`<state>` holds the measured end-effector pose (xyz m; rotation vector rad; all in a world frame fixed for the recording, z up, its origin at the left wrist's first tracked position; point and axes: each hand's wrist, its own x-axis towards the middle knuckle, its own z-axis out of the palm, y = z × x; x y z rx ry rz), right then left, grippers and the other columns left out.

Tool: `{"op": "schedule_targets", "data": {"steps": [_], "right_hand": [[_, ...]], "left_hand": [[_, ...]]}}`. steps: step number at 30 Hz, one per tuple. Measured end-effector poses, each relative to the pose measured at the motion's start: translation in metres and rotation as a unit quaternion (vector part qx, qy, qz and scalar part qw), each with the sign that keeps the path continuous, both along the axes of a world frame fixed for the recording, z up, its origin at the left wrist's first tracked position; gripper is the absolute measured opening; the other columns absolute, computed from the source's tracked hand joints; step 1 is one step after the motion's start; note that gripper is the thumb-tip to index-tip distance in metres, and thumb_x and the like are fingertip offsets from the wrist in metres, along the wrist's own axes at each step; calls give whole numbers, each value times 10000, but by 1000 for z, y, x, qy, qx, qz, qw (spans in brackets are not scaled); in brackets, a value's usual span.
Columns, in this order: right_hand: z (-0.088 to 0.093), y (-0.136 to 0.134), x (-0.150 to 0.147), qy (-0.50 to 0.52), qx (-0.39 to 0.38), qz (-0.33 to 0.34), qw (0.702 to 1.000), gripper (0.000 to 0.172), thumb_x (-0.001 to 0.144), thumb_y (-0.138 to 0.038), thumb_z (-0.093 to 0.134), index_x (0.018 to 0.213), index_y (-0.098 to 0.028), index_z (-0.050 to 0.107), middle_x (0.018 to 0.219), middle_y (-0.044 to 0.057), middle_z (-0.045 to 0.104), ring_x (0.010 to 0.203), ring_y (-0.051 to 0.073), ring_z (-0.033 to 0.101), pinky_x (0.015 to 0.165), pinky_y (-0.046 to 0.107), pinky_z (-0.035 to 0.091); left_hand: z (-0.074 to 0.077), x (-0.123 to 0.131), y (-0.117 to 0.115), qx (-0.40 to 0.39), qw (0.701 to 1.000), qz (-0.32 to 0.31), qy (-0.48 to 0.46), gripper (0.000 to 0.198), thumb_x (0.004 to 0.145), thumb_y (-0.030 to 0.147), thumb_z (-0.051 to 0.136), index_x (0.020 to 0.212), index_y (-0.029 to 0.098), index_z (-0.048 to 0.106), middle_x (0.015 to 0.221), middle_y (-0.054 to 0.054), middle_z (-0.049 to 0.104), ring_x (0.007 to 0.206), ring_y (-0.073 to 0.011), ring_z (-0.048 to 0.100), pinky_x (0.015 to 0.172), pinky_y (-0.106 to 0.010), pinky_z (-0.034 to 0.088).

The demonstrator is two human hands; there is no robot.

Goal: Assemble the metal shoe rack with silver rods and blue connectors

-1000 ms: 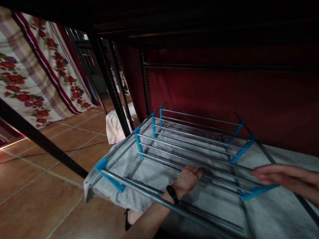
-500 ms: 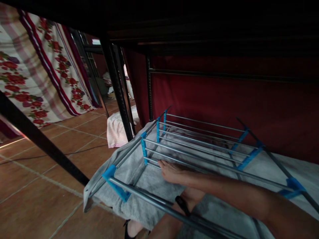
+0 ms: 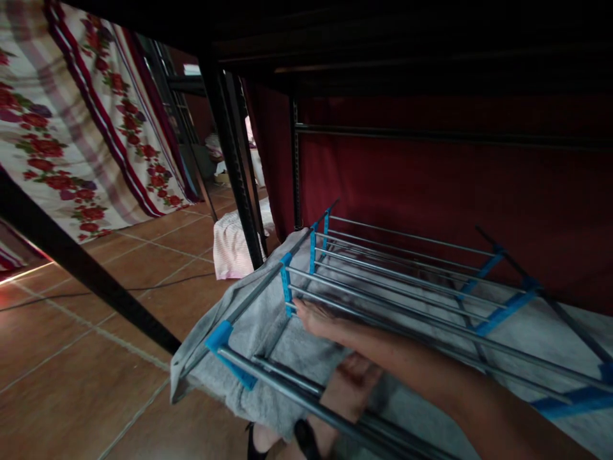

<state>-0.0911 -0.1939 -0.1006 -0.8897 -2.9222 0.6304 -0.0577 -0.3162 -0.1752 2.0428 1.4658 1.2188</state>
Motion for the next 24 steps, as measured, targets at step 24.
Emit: {"op": "schedule_targets", "data": {"steps": [24], "right_hand": [[12, 4, -5, 20, -22, 1, 1000, 425, 1067, -298, 346, 1426, -179, 541, 1178, 131, 752, 1038, 242, 711, 866, 318, 513]], "left_hand": [[-4, -163, 88, -15, 782, 177, -597, 239, 600, 170, 695, 837, 188, 707, 810, -4, 695, 807, -161, 627, 825, -257, 480]]}}
